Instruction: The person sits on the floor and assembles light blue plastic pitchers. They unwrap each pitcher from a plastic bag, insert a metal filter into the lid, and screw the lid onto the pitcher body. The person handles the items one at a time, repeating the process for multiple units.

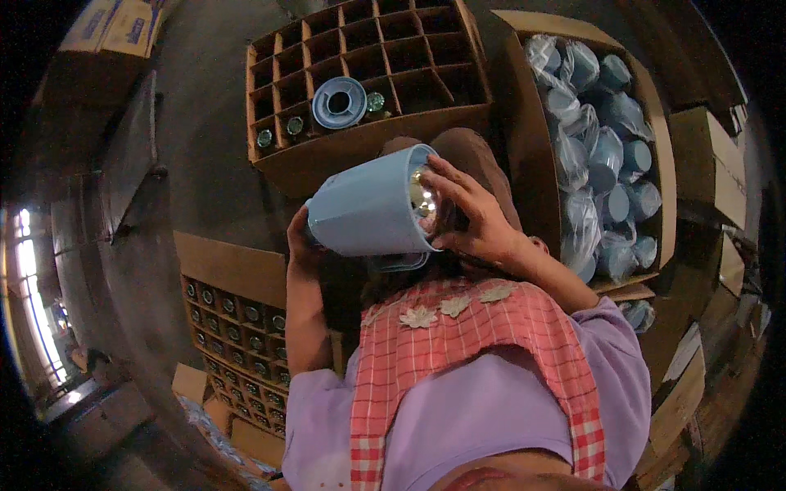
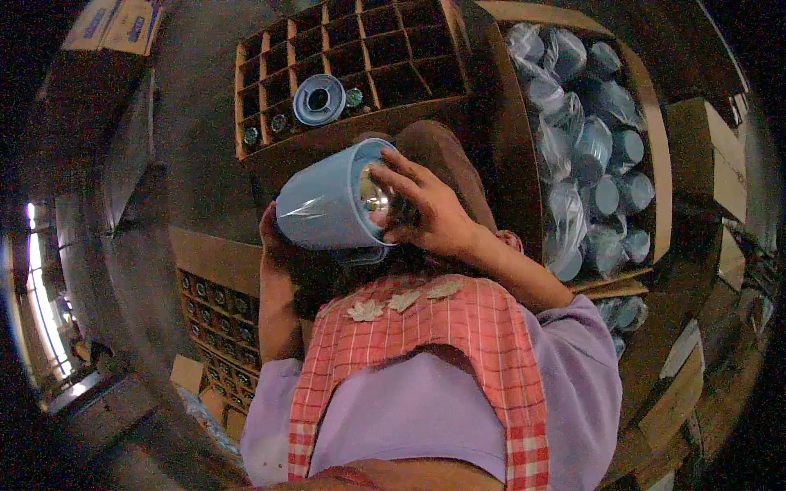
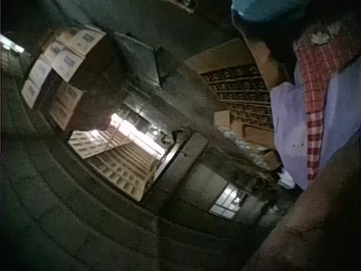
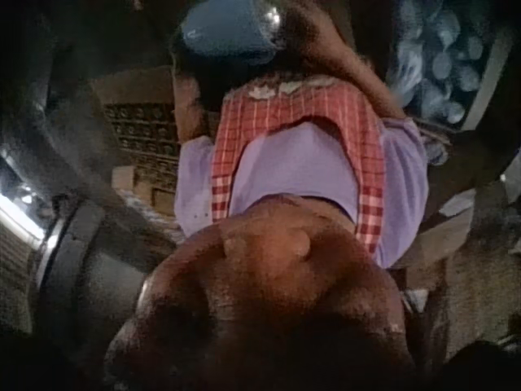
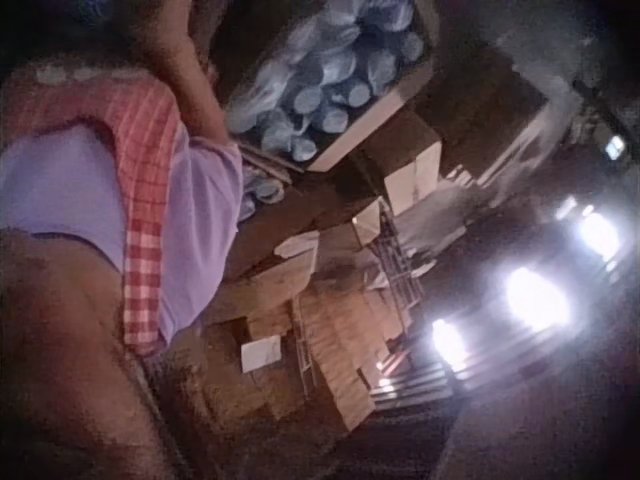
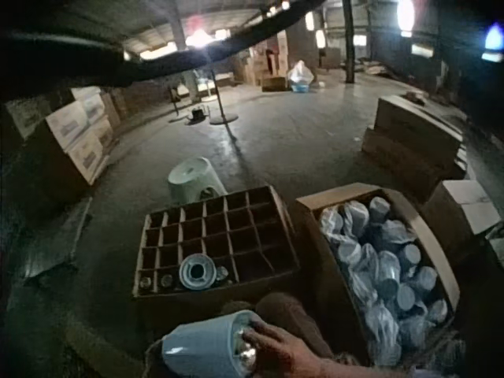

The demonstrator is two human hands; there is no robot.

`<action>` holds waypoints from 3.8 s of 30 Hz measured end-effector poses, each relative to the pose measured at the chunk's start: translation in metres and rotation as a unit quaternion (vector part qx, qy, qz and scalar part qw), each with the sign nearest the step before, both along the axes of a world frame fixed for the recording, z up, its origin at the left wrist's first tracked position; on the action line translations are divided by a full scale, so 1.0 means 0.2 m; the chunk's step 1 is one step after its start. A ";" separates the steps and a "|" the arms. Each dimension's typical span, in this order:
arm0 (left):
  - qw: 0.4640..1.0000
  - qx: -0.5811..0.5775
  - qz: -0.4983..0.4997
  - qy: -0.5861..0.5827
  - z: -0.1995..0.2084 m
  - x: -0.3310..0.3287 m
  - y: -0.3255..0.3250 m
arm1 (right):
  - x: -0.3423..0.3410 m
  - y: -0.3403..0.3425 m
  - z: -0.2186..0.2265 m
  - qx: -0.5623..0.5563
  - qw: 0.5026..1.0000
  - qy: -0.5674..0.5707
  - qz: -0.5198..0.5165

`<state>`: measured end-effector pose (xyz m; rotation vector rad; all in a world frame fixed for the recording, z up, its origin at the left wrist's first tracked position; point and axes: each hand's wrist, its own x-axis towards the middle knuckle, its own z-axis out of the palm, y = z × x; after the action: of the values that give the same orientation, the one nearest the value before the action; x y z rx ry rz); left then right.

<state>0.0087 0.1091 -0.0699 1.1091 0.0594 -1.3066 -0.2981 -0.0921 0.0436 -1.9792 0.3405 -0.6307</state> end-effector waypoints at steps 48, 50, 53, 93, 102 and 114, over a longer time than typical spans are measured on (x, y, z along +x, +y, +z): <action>0.595 -0.331 -0.128 -0.721 1.09 -0.58 -0.50 | -0.15 -0.21 -0.21 0.541 0.822 -0.103 -0.148; 0.617 -0.287 -0.141 -0.719 1.03 -0.50 -0.44 | -0.09 -0.26 -0.19 0.462 0.877 -0.033 -0.123; 0.847 -0.330 -0.144 -0.391 0.95 -0.38 -0.31 | 0.01 -0.36 -0.20 0.390 0.917 0.073 -0.047; 0.937 -0.075 0.334 -0.060 0.03 -0.01 0.32 | 1.55 -0.66 -1.21 -0.526 0.763 0.339 0.161; 0.935 -0.063 0.343 -0.062 0.06 -0.01 0.38 | 1.53 -0.68 -0.91 -0.397 0.867 0.279 0.113; 0.946 -0.127 0.295 -0.050 0.10 -0.05 0.23 | 1.05 -0.47 0.06 0.269 0.909 -0.093 0.306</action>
<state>-0.0009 0.1544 -0.0495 0.8435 0.1327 -0.6959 -0.0877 -0.1863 0.0548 -1.3656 -0.2130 -0.2676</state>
